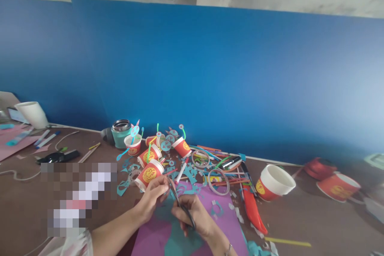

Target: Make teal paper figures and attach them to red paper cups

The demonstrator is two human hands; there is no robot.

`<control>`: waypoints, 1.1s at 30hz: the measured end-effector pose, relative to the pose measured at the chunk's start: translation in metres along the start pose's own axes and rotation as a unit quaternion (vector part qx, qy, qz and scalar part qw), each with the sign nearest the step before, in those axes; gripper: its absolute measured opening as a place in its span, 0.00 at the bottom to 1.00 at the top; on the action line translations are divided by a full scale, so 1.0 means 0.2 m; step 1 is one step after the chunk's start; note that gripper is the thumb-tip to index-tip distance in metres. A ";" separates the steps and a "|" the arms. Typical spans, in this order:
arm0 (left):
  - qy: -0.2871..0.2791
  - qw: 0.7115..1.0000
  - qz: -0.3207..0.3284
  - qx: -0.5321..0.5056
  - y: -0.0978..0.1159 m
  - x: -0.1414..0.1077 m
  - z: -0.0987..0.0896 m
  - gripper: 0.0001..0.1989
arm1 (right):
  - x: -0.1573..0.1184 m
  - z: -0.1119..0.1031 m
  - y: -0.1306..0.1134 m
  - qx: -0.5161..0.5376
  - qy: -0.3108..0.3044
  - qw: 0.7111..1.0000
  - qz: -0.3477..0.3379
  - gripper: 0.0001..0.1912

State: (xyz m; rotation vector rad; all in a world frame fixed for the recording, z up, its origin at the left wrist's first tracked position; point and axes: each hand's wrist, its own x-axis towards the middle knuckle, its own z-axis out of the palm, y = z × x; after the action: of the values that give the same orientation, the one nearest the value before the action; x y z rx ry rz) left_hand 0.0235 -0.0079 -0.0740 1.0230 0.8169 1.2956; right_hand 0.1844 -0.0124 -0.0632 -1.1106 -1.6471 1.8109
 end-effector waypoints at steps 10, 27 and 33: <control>0.000 1.000 -0.003 -0.017 -0.01 0.01 0.00 0.09 | 0.01 -0.01 0.02 0.003 -0.005 1.000 -0.011 0.19; -0.020 0.998 -0.002 -0.053 -0.01 0.00 -0.02 0.09 | 0.01 0.00 0.01 -0.021 0.001 1.000 -0.001 0.21; 0.015 0.999 -0.001 -0.038 0.00 0.01 -0.01 0.10 | 0.04 0.00 0.03 0.012 0.101 0.994 -0.030 0.22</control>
State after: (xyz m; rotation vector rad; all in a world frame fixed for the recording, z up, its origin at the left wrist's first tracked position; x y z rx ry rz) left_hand 0.0212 -0.0053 -0.0743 0.9448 0.7848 1.3337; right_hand 0.1807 -0.0083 -0.0710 -1.1794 -1.5209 1.6193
